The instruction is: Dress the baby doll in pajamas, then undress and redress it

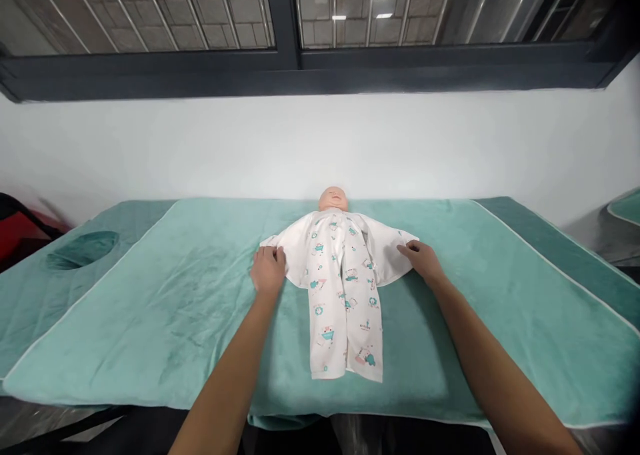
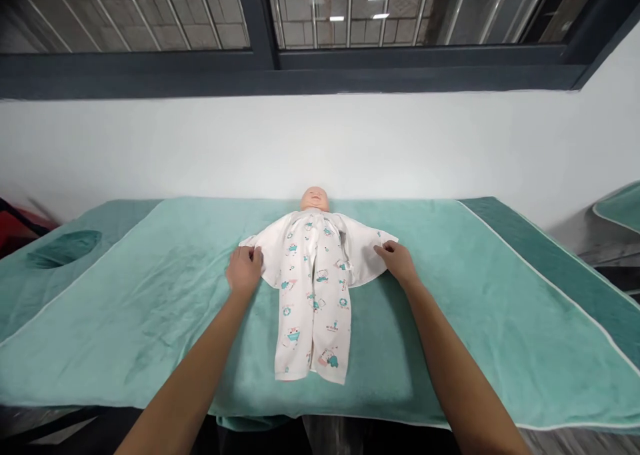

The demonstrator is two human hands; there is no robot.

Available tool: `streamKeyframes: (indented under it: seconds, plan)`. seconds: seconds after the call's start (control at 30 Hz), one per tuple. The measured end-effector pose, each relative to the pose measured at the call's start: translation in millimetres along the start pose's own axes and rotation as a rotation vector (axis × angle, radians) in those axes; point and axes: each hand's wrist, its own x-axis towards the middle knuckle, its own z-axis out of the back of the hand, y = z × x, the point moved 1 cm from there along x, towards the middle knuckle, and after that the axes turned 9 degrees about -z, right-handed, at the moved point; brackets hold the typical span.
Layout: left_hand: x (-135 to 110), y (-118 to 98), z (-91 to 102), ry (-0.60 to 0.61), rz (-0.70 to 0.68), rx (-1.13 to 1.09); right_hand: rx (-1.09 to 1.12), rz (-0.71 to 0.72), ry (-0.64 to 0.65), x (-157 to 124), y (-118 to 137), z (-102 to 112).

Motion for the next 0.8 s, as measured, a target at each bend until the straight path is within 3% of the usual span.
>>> streamKeyframes:
  seconds: [0.17, 0.2, 0.27, 0.33, 0.37, 0.4, 0.5, 0.57, 0.7, 0.8]
  plan:
    - [0, -1, 1.7, -0.003, 0.020, 0.010, 0.505, 0.128, 0.329, -7, 68, -29]
    - [1, -1, 1.6, -0.003, 0.019, 0.016, 0.545, 0.165, 0.366, -10, 83, -37]
    - [1, -1, 1.3, -0.001, 0.016, 0.023, 0.570, 0.308, 0.585, -18, 106, -55]
    - [2, -2, 1.2, 0.003, 0.021, 0.021, 0.545, 0.368, 0.798, -23, 112, -71]
    - [2, -2, 1.4, 0.005, 0.026, 0.018, 0.571, 0.360, 0.828, -23, 108, -76]
    - [2, -2, 1.7, 0.007, 0.035, 0.014, 0.644, 0.330, 0.792, -21, 102, -79]
    - [1, -4, 3.4, 0.004, 0.103, -0.031, 0.945, 0.196, 0.482, -4, 75, -77]
    - [-1, -5, 5.2, -0.005, 0.165, -0.090, 1.034, 0.132, 0.343, 8, 62, -74]
    - [5, -9, 14.6, -0.013, 0.195, -0.337, 0.955, 0.114, 0.296, 17, 58, -77]
    - [19, -30, 33.6, -0.063, 0.184, -0.466, 0.840, 0.136, 0.322, 11, 60, -88]
